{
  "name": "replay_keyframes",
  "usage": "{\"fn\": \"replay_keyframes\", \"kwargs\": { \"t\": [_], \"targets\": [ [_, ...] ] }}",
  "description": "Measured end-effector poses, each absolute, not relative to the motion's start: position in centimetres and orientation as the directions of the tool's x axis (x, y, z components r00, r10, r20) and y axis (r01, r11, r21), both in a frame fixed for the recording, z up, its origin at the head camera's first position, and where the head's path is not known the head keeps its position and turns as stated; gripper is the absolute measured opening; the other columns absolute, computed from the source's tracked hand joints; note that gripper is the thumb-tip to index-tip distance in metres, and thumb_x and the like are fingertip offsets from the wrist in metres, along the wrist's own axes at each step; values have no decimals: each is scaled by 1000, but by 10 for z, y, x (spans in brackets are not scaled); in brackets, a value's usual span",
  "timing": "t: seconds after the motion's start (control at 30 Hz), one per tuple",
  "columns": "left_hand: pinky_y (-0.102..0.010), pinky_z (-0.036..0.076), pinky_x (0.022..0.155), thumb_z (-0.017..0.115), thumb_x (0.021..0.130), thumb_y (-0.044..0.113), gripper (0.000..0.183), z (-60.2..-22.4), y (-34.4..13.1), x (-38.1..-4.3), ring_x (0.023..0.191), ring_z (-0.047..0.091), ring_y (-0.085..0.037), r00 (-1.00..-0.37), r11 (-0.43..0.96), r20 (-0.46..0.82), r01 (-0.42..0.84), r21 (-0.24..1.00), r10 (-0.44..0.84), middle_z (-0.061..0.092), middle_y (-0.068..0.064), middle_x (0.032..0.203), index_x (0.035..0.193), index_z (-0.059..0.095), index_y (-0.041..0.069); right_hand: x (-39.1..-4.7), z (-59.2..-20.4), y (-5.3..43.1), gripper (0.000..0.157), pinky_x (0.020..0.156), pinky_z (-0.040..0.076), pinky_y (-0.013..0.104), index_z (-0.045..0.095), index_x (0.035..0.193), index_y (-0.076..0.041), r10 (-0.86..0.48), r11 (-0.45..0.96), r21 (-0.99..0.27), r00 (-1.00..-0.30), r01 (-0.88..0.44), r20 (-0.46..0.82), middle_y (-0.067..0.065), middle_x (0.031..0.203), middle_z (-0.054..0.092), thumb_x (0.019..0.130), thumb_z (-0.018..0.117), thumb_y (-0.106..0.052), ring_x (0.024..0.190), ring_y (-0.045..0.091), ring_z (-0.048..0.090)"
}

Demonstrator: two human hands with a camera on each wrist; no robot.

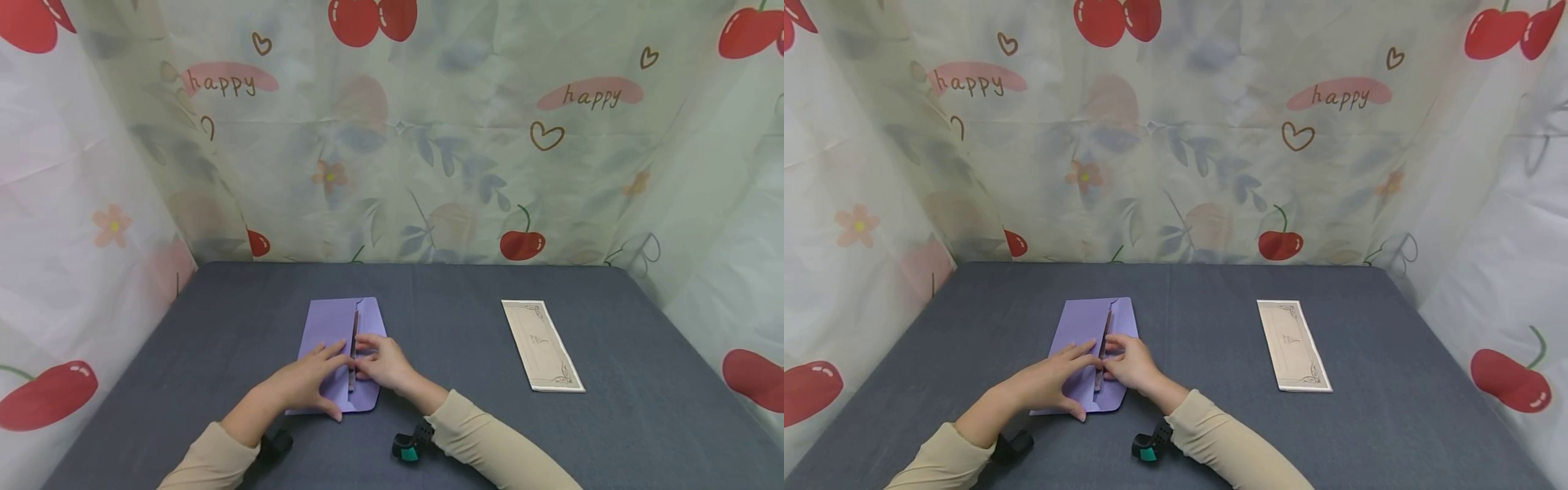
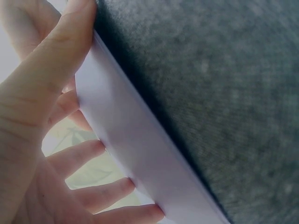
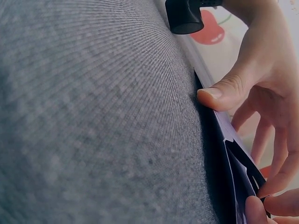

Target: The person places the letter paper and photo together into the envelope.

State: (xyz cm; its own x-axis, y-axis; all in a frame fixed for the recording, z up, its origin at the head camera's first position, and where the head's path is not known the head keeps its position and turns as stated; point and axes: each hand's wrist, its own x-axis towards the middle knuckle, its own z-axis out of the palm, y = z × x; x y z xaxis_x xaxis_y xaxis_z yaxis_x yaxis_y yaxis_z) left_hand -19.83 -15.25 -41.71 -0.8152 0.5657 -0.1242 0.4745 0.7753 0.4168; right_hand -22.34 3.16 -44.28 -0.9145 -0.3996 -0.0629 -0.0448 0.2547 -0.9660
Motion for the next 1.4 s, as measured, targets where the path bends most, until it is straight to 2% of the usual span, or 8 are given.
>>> {"fn": "replay_keyframes", "kwargs": {
  "t": [0.4,0.83,1.07,1.4],
  "targets": [
    [-66,36,94,82,63,44,70,-419,-154,-199,128,28,-60,-802,755,-91,509,414,591,32,-23,148,120,52,18,-225,-445,36,46,69,57,27,47,130,6,-401,237,-971,-913,-18,-81,28,125,54,85,55,6,91,30,68],
    [-66,36,95,81,62,46,69,-421,-155,-200,128,29,-60,-805,760,-91,507,406,586,32,-23,148,119,52,19,-225,-443,54,35,66,57,29,54,120,9,-412,229,-971,-911,-74,-28,27,109,61,86,58,2,80,21,67],
    [-66,34,98,81,62,47,68,-420,-154,-200,130,27,-59,-819,779,-125,471,413,561,31,-21,150,119,53,21,-227,-442,72,32,67,57,30,56,117,8,-397,240,-969,-917,-57,-44,25,103,64,86,58,-1,79,16,66],
    [-65,33,99,81,62,46,68,-418,-153,-198,133,26,-55,-825,789,-143,451,418,547,30,-20,151,119,51,23,-226,-433,112,30,68,57,31,57,115,9,-324,322,-943,-946,-89,-22,26,100,65,88,59,-5,79,18,66]
  ]
}}
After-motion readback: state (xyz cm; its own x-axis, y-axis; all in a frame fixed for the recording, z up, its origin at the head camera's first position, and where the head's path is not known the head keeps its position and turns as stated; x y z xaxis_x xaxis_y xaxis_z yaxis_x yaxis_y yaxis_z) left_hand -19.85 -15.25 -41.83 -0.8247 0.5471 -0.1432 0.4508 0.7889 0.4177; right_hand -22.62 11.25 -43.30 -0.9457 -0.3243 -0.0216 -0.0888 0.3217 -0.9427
